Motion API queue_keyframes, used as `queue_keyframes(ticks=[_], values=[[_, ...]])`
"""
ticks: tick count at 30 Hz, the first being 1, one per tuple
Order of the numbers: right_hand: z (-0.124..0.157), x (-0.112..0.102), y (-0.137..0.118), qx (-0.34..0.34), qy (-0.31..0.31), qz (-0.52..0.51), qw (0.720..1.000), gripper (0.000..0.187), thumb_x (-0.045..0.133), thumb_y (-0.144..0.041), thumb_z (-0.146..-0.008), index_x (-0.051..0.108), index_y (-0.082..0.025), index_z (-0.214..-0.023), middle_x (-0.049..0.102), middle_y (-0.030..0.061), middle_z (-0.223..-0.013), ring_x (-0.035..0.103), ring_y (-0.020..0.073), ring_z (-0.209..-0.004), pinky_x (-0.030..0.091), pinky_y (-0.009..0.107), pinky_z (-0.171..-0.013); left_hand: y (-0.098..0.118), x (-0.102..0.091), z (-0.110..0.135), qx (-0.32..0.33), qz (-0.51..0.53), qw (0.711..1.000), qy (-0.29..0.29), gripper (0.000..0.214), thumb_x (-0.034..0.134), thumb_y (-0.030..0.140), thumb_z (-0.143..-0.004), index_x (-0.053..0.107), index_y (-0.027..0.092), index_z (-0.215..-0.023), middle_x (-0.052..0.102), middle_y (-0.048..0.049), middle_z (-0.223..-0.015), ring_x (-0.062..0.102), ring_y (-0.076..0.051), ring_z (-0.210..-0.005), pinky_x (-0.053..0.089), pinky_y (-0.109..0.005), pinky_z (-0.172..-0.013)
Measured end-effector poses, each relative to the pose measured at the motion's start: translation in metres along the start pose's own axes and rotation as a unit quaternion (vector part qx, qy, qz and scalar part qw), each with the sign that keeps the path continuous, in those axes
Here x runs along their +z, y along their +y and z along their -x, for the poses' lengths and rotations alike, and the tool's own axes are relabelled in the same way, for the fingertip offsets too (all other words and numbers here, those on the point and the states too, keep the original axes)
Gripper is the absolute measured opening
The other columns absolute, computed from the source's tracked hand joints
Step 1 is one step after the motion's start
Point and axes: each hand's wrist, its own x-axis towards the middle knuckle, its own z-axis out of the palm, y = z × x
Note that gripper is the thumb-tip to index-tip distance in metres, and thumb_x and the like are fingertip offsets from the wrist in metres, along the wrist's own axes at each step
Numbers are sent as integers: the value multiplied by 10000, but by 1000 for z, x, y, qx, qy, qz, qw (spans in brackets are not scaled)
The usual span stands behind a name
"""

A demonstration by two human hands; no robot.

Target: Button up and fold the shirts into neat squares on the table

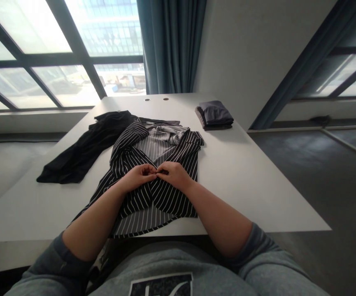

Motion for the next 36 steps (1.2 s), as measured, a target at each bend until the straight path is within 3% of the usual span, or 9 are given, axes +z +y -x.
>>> queue_keyframes(ticks=[5,10,17,22,30,36], values=[[1,1,4,39,17,-32,999,29,768,-208,-876,788,-208,-896,773,25,-871,722,176,-804,566,298,-765,-7,-1,-3,-1,-31,999,40,253,811,399,-775,723,175,-852,727,-23,-781,648,-164,-711,491,-297,-690],[1,3,8,92,18,-117,989,191,746,-244,-882,798,-211,-1063,799,32,-952,748,180,-842,598,308,-795,-13,-2,-5,34,-32,997,69,178,774,335,-796,677,187,-815,712,-14,-779,630,-152,-700,475,-282,-665],[-1,0,6,32,-10,-67,997,159,677,-177,-918,802,-225,-1006,771,33,-971,718,176,-901,555,322,-856,-9,0,-3,51,-39,996,64,149,742,302,-818,649,186,-822,684,2,-772,608,-137,-692,465,-269,-667],[-1,1,8,42,-20,-51,998,106,682,-172,-921,773,-207,-962,742,29,-926,679,168,-841,525,302,-789,-9,1,-3,67,-29,996,59,157,743,307,-829,641,188,-839,715,-21,-851,639,-154,-758,502,-290,-724],[-3,0,5,-2,-25,-7,1000,111,610,-139,-944,700,-199,-918,694,35,-910,650,179,-864,510,323,-842,-10,2,-3,71,-38,995,64,165,735,323,-848,641,188,-869,686,-12,-851,623,-157,-786,489,-302,-761],[-3,3,1,17,-24,14,999,117,576,-112,-902,652,-200,-887,649,19,-866,589,161,-777,481,299,-778,-9,3,-5,70,5,996,52,234,756,369,-838,608,193,-874,680,-16,-879,621,-159,-822,490,-309,-800]])
